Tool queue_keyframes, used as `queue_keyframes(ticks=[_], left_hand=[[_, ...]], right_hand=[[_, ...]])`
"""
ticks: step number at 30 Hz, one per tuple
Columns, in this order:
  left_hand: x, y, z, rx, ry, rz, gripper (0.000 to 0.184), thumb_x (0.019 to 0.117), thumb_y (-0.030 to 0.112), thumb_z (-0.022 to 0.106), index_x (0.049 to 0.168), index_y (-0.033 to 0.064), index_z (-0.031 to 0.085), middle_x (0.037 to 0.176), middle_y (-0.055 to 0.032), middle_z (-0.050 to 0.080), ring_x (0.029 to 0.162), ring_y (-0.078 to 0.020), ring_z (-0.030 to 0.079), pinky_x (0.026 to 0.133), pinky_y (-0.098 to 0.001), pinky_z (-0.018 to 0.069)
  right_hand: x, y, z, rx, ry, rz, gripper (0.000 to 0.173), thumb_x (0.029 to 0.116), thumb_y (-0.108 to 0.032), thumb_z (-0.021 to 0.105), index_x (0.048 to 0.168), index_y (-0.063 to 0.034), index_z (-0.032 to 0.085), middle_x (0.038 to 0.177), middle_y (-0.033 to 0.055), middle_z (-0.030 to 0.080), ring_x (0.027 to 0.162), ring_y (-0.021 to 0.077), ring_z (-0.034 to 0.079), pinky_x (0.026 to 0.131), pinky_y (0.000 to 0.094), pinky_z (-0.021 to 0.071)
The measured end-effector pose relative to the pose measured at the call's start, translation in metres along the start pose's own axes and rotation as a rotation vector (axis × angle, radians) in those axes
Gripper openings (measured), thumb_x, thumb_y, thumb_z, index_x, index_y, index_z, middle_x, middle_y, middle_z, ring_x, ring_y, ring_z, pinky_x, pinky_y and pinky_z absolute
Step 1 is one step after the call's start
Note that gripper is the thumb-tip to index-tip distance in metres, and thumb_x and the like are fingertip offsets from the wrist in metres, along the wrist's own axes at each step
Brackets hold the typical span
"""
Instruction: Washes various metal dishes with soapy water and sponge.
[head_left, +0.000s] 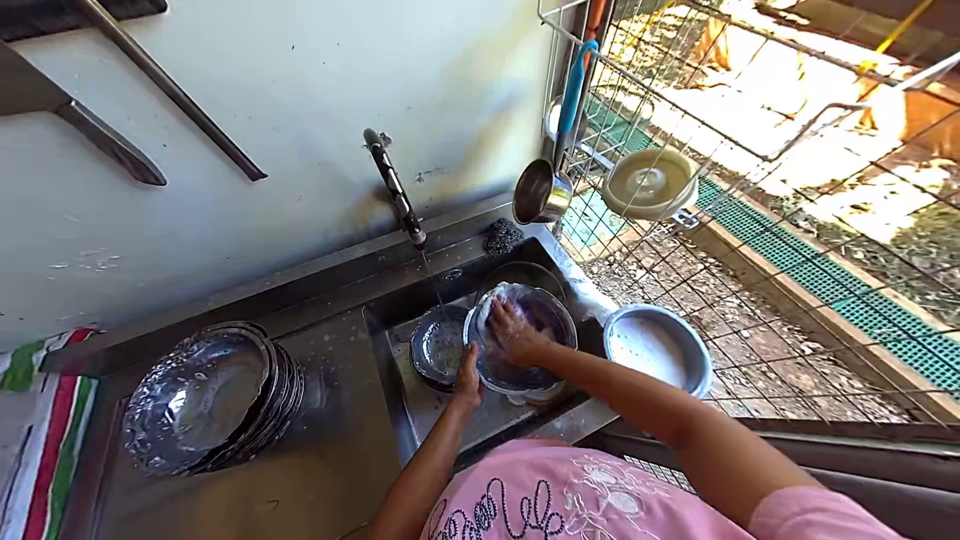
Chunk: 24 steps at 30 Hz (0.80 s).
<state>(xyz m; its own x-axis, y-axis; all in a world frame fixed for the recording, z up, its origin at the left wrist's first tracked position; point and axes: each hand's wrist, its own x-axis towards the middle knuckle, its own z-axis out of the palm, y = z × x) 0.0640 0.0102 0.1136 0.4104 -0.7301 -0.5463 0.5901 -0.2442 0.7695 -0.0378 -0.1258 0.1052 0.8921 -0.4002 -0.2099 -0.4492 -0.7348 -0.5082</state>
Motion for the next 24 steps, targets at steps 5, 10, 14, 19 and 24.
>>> queue_keyframes(ticks=[5,10,14,19,24], left_hand=[[0.006,0.024,-0.019,-0.006,0.203,0.038,0.054,0.1134,0.036,0.025,0.152,0.0004,0.038,0.148,-0.0217,0.049,0.132,-0.0270,0.052,0.109,-0.0468,0.0438],[-0.007,0.014,-0.020,-0.017,0.130,-0.049,0.052,0.1132,0.035,0.027,0.157,0.0066,0.031,0.154,-0.0207,0.043,0.136,-0.0294,0.049,0.108,-0.0490,0.0444],[0.009,0.014,-0.004,-0.076,0.039,-0.066,0.052,0.1127,0.040,0.022,0.142,0.0045,0.046,0.127,-0.0141,0.060,0.110,-0.0195,0.061,0.093,-0.0401,0.0524],[0.033,0.046,-0.049,0.084,-0.141,-0.139,0.065,0.1095,0.053,0.013,0.157,0.0130,0.031,0.138,-0.0141,0.058,0.120,-0.0227,0.061,0.098,-0.0440,0.0524],[0.030,0.045,-0.063,0.155,0.007,0.115,0.040,0.1124,0.030,0.032,0.125,0.0017,0.057,0.101,-0.0061,0.068,0.089,-0.0105,0.066,0.081,-0.0321,0.0566]], right_hand=[[-0.028,-0.025,0.001,0.165,-0.372,-0.197,0.057,0.1103,-0.035,0.043,0.155,-0.0009,0.041,0.167,0.0183,0.028,0.157,0.0358,0.020,0.127,0.0546,0.0118],[-0.015,0.019,-0.012,-0.152,-0.198,-0.036,0.085,0.0982,-0.055,0.059,0.158,0.0000,0.035,0.172,0.0196,0.010,0.159,0.0423,0.001,0.123,0.0690,0.0010],[-0.003,-0.022,0.009,0.321,-0.211,-0.115,0.101,0.0867,-0.044,0.078,0.158,0.0074,0.028,0.167,0.0316,0.014,0.156,0.0452,0.016,0.126,0.0556,0.0154],[-0.025,-0.043,-0.026,0.635,-0.349,-0.240,0.058,0.0738,0.005,0.076,0.129,0.0139,0.059,0.119,0.0311,0.066,0.112,0.0390,0.064,0.101,0.0554,0.0483],[-0.021,-0.009,-0.059,1.402,0.220,0.116,0.039,0.0770,-0.003,0.067,0.115,-0.0024,0.058,0.091,-0.0005,0.071,0.082,0.0073,0.068,0.077,0.0298,0.0596]])
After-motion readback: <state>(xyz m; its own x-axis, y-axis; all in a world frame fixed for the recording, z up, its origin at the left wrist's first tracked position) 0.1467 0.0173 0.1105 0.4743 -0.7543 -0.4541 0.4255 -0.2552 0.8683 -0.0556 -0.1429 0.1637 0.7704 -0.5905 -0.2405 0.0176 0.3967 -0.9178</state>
